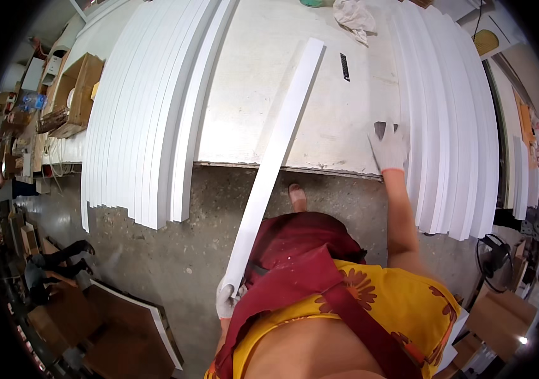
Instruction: The person sands the surface and edges of a white wooden beam with a sanding block before placing it onto a stack of similar beams.
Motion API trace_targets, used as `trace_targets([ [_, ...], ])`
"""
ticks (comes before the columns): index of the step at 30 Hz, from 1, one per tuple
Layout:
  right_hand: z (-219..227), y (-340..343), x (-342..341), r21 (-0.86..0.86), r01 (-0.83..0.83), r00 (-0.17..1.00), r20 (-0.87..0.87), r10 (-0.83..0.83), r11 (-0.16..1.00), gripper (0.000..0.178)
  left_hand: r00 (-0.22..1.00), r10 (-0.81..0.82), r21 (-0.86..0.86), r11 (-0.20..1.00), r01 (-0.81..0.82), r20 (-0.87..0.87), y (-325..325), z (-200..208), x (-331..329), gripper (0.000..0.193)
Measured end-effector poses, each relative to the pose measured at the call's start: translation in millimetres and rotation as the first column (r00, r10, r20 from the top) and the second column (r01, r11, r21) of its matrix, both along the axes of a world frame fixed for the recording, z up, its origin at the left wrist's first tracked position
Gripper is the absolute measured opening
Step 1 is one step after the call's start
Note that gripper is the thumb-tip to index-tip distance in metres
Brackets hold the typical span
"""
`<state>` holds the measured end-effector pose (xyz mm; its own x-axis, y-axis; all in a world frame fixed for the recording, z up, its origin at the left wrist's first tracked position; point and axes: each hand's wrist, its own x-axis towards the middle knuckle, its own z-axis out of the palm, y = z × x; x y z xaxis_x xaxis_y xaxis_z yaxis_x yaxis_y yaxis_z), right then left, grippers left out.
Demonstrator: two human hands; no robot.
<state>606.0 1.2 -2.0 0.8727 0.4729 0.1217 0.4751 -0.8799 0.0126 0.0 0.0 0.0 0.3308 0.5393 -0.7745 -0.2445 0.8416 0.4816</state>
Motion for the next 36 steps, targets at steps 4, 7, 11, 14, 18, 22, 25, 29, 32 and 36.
trace_targets([
  [4, -12, -4, -35, 0.238, -0.096, 0.994, -0.029, 0.106, 0.967, 0.072, 0.998, 0.049, 0.046, 0.998, -0.048, -0.026, 14, 10, 3, 0.065],
  [7, 16, 38, -100, 0.494, -0.519, 0.851, 0.222, 0.476, 0.697, 0.039, 0.988, 0.148, 0.049, 0.988, -0.146, -0.037, 10, 14, 33, 0.061],
  [11, 67, 86, -238, 0.514, -0.851, 0.196, 0.12, 0.973, 0.108, 0.029, 0.992, 0.122, 0.024, 0.992, -0.122, -0.014, 18, 11, 41, 0.057],
  [14, 40, 81, -269, 0.551, -0.822, -0.115, 0.084, 0.99, -0.142, 0.022, 0.99, 0.14, 0.032, 0.99, -0.14, -0.004, 16, 10, 42, 0.06],
  [18, 28, 150, -146, 0.319, -0.925, 0.248, 0.096, 0.964, 0.206, 0.025, 0.989, 0.1, 0.052, 0.994, -0.095, -0.104, 13, 21, 42, 0.063],
  [22, 6, 245, 30, 0.173, -0.668, 0.743, 0.22, 0.632, 0.724, 0.037, 0.995, 0.095, 0.081, 0.992, -0.095, 0.005, 12, 22, 45, 0.064],
  [25, -13, 296, 116, 0.298, -0.492, 0.863, 0.29, 0.413, 0.818, 0.036, 0.996, 0.086, 0.064, 0.994, -0.084, -0.032, 16, 21, 44, 0.066],
  [29, -21, 308, 121, 0.294, -0.477, 0.871, 0.282, 0.402, 0.828, 0.041, 0.978, 0.106, 0.05, 0.994, -0.099, -0.181, 14, 19, 45, 0.067],
  [32, -6, 265, 35, 0.187, -0.682, 0.731, 0.15, 0.665, 0.707, 0.048, 0.983, 0.116, 0.053, 0.993, -0.11, -0.143, 6, 7, 35, 0.067],
  [36, 17, 228, -1, 0.352, -0.86, 0.459, 0.214, 0.863, 0.37, 0.048, 0.979, 0.121, 0.028, 0.993, -0.118, -0.166, 9, 17, 44, 0.066],
])
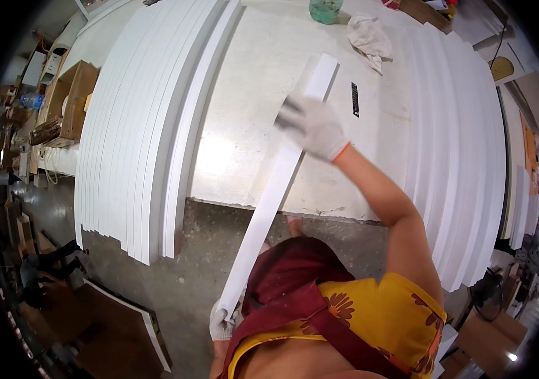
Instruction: The person sands the surface and edges of a white wooden beam with a sanding block before placing it onto a stack of similar beams.
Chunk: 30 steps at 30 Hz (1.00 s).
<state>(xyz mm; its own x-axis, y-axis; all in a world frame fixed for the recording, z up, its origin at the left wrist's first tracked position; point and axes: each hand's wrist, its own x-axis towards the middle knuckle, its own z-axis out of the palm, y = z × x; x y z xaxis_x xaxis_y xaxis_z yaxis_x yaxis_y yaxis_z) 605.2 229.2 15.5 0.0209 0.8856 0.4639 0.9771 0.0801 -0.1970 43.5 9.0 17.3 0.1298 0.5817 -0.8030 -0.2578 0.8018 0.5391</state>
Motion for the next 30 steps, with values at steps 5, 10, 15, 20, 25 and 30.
trace_targets([
  [5, -24, 73, 146, -0.093, 0.57, 0.82, 0.129, -0.558, 0.816, 0.036, 0.987, -0.082, 0.0, 0.997, 0.083, 0.137, 10, -16, -10, 0.071],
  [10, -48, 86, 139, 0.147, 0.562, 0.797, 0.165, -0.58, 0.814, 0.035, 0.973, 0.066, -0.014, 0.998, -0.065, 0.22, -3, -47, -21, 0.068],
  [15, -10, -10, -67, 0.167, 0.151, 0.983, 0.079, -0.166, 0.974, 0.027, 0.876, 0.437, -0.282, 0.883, -0.375, 0.203, -1, -49, 1, 0.069],
  [20, 21, -142, -319, -0.033, -0.583, 0.761, -0.373, 0.531, 0.812, 0.02, 0.998, -0.028, 0.17, 0.985, 0.017, 0.062, 0, -47, -1, 0.039],
  [25, 39, -129, -296, -0.164, -0.637, 0.77, -0.171, 0.614, 0.753, 0.014, 0.807, 0.317, -0.197, 0.948, -0.251, 0.498, 6, -36, 10, 0.051],
  [30, -1, -72, -165, 0.142, 0.208, 0.975, 0.043, -0.216, 0.968, 0.021, 0.642, 0.265, -0.178, 0.964, -0.199, 0.719, 30, -56, 34, 0.061],
])
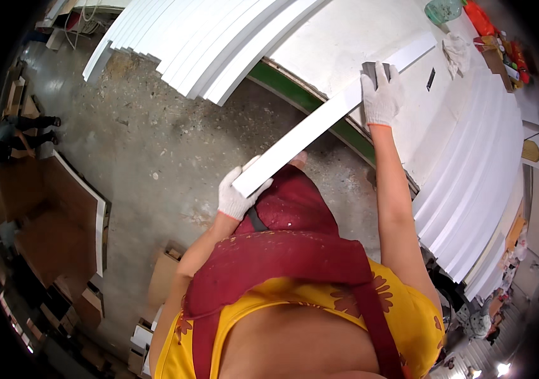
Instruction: The person sands the surface and edges of a white wooden beam with a sanding block before placing it onto a stack of similar beams.
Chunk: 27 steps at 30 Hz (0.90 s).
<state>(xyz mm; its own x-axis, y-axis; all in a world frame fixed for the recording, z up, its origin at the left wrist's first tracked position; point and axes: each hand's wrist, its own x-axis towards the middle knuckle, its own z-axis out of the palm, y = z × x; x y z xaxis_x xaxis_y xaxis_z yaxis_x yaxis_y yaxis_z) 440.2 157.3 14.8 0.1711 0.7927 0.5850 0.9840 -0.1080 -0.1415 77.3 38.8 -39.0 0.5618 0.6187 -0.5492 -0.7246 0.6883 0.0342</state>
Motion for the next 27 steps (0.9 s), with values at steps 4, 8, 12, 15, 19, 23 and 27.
trace_targets([
  [4, 11, -36, -113, -0.405, -0.231, 0.971, -0.158, 0.181, 0.885, 0.02, 0.988, 0.093, -0.091, 0.992, -0.082, 0.126, 9, 11, 20, 0.063],
  [8, 36, -107, -249, -0.403, -0.757, 0.641, -0.306, 0.704, 0.514, 0.019, 0.992, 0.035, 0.061, 0.997, -0.043, 0.122, -1, -11, 14, 0.059],
  [12, 24, -77, -191, -0.268, -0.618, 0.783, -0.133, 0.608, 0.739, 0.02, 0.984, 0.065, -0.079, 0.996, -0.053, 0.164, 0, -38, 9, 0.06],
  [15, -8, -41, -87, -0.005, -0.08, 0.994, 0.072, 0.08, 0.997, 0.013, 0.933, 0.08, -0.017, 0.997, -0.079, 0.351, 9, -7, 14, 0.061],
  [19, 17, -65, -153, -0.416, -0.153, 0.978, -0.194, 0.077, 0.897, 0.019, 0.998, -0.058, 0.409, 0.911, 0.054, -0.004, 9, -26, 11, 0.058],
  [23, 19, -119, -249, -0.188, -0.758, 0.652, -0.26, 0.712, 0.625, 0.024, 0.842, 0.205, 0.789, 0.51, 0.344, -0.499, -5, -49, 20, 0.056],
  [27, 34, -88, -206, -0.345, -0.58, 0.814, -0.239, 0.529, 0.738, 0.023, 0.996, 0.065, -0.205, 0.976, -0.075, -0.058, 12, -9, 10, 0.054],
])
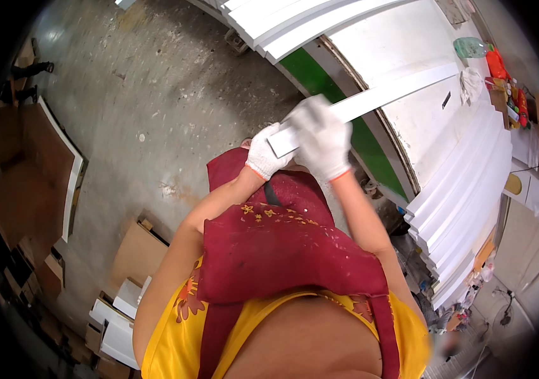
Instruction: The person sands the surface and edges of a white wooden beam with a sanding block before placing it onto a stack of similar beams.
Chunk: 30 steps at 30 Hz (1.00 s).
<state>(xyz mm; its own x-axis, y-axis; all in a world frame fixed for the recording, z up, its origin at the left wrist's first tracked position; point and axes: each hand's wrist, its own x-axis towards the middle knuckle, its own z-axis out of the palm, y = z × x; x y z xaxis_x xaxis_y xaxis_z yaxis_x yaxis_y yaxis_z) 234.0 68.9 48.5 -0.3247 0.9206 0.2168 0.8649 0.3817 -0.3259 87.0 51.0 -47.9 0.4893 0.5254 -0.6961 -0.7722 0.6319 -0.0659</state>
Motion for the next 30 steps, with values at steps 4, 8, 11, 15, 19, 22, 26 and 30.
trace_targets([
  [4, -25, 21, 58, 0.372, 0.345, 0.932, -0.029, -0.36, 0.862, 0.028, 0.899, -0.011, 0.241, 0.965, -0.105, 0.438, -2, -11, 2, 0.056],
  [8, 1, -32, -41, 0.017, -0.265, 0.961, -0.082, 0.266, 0.964, 0.028, 0.925, -0.059, 0.395, 0.913, -0.101, 0.375, -7, -9, 5, 0.06],
  [11, -16, -36, -33, 0.116, -0.282, 0.938, -0.176, 0.299, 0.952, 0.032, 0.994, -0.049, 0.708, 0.698, 0.105, -0.1, -7, -12, -2, 0.059],
  [15, -15, 22, 51, 0.213, 0.073, 0.997, -0.04, -0.066, 0.974, 0.021, 0.914, -0.004, 0.267, 0.957, -0.114, 0.406, 2, -13, 2, 0.059],
  [19, -13, 5, 25, 0.017, 0.029, 0.996, -0.085, -0.028, 0.999, 0.022, 0.815, 0.006, 0.26, 0.946, -0.192, 0.579, -1, -26, 2, 0.058],
  [22, -11, -46, -17, 0.143, -0.312, 0.94, -0.096, 0.327, 0.939, 0.044, 0.955, -0.112, 0.372, 0.928, 0.002, 0.275, 0, -8, -3, 0.058],
  [26, 1, 2, 27, 0.085, -0.225, 0.972, -0.042, 0.229, 0.971, 0.019, 0.966, -0.067, 0.405, 0.913, -0.042, 0.251, 3, -7, -5, 0.06],
  [30, -31, 27, 132, 0.289, 0.276, 0.958, -0.007, -0.286, 0.917, 0.032, 0.845, 0.078, 0.148, 0.972, -0.182, 0.528, 6, -7, -1, 0.064],
])
